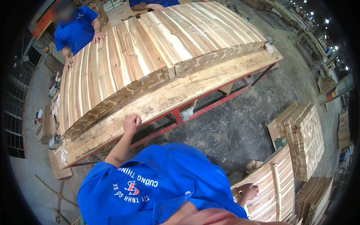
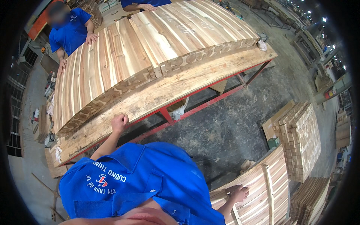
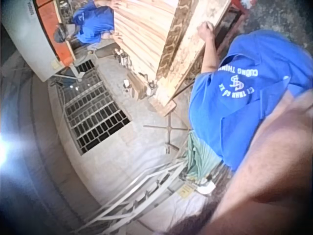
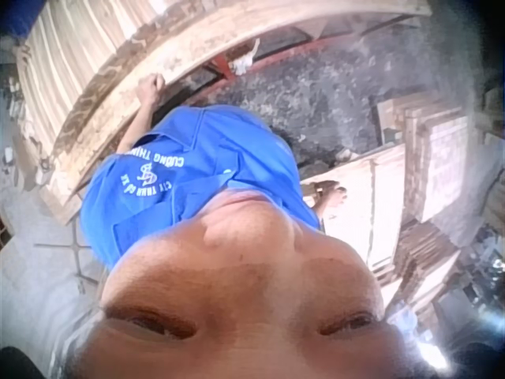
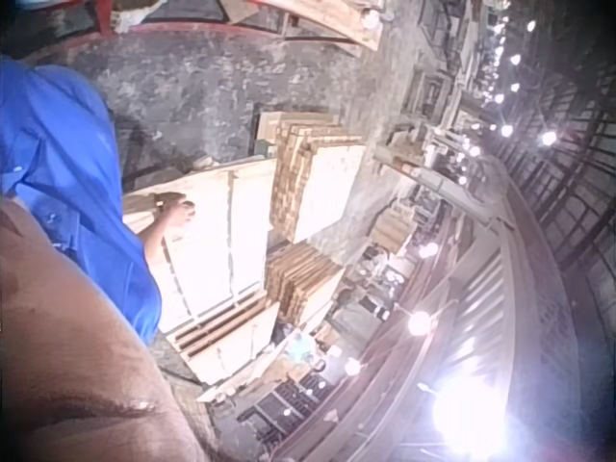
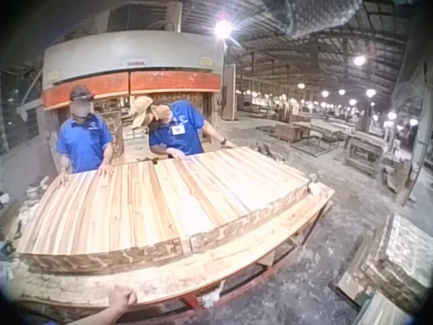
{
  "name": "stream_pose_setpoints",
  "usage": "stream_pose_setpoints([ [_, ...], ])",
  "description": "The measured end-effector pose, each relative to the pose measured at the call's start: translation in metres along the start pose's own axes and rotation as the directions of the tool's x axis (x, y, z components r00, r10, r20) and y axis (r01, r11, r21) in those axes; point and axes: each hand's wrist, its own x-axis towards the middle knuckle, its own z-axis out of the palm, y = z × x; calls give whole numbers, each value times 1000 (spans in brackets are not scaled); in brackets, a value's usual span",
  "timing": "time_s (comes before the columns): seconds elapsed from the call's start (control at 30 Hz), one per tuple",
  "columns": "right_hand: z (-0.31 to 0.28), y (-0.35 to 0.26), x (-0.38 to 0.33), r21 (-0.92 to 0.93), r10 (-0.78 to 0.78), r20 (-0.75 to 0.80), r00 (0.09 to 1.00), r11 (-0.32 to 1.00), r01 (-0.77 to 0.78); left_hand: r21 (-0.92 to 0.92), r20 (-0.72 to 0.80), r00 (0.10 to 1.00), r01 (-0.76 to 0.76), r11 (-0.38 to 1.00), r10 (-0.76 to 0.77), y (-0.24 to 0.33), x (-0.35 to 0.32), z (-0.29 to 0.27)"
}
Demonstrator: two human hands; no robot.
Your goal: The person wipes the surface of large wooden panels with a white cloth, moving along the edges and across the grain. They flip a panel over to clean the other side and then stack it with other panels. The person also wipes their shirt with the cloth during the task.
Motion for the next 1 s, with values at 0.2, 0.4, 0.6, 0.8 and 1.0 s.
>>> stream_pose_setpoints([
  [0.2,-4,-5,-5,19,6,23,1000,1000,-6,19,2,1000,-2,1000,2,-2,-2,1],
  [0.4,-5,-5,-5,-3,9,10,1000,1000,-9,19,3,1000,8,1000,-8,0,-1,1],
  [0.6,-4,-4,-5,7,4,27,1000,1000,-4,12,17,1000,9,1000,-9,-1,-1,-1],
  [0.8,-5,-4,-5,11,2,-3,1000,1000,-2,19,-19,1000,-6,1000,6,2,-1,0],
  [1.0,-8,-6,-6,11,8,26,1000,1000,-9,23,-19,1000,-6,1000,7,-2,-2,1],
])
